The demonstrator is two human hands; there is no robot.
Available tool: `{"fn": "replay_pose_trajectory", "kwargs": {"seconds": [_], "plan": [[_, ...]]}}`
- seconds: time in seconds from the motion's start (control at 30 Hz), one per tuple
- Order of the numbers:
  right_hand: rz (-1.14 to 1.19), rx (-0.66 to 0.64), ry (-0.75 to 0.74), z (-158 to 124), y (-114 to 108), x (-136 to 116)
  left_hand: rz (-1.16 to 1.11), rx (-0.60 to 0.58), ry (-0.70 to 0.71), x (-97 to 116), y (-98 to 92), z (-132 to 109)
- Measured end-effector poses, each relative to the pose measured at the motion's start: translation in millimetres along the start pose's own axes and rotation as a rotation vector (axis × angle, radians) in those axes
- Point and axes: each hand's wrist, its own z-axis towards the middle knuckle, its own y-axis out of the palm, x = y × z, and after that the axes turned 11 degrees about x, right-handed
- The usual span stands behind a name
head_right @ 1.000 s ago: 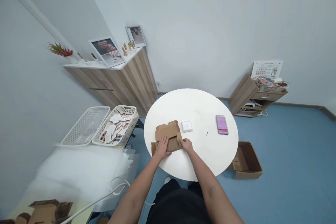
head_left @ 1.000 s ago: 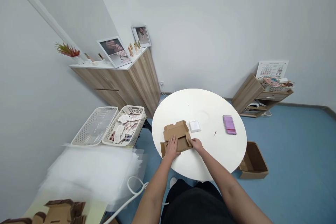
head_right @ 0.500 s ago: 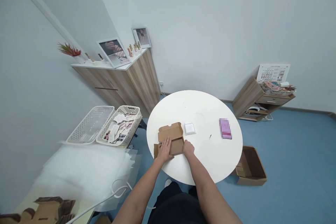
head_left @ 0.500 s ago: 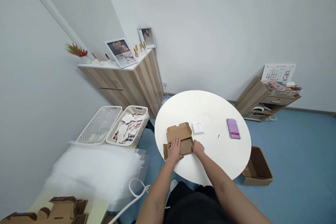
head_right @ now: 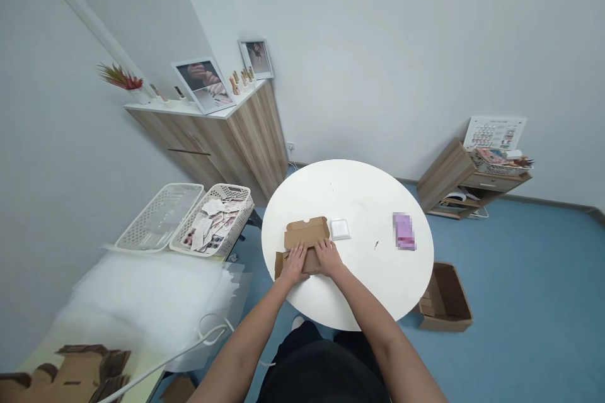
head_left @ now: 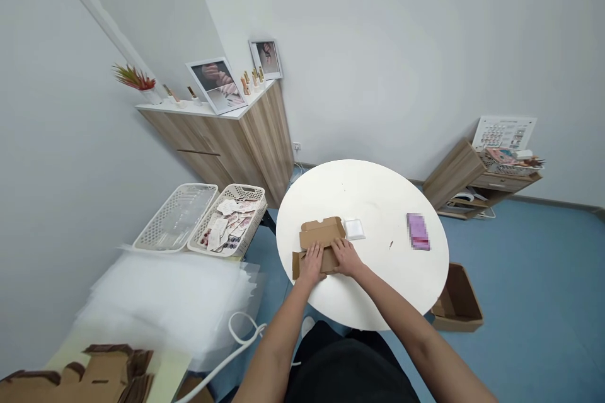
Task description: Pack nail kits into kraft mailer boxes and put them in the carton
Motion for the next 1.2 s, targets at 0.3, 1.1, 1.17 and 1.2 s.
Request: {"fn": "replay_pose_trajectory", "kwargs": {"seconds": [0.3, 1.1, 1.17, 1.2], "plan": [[-0.115, -0.211, 0.020, 12, 10, -13, -0.013, -0.018, 0.009, 2, -5.1, -2], [-0.129, -0.212, 0.008, 13, 14, -6, -0.127, 0.020, -0.586, 21, -34.2, -39], [-0.134, -0.217, 0.005, 14, 16, -6, -0.142, 0.017, -0.559, 21, -33.7, -36], [-0.135, -0.218, 0.002, 14, 16, -5, -0.150, 0.015, -0.551, 20, -33.5, -36]]}}
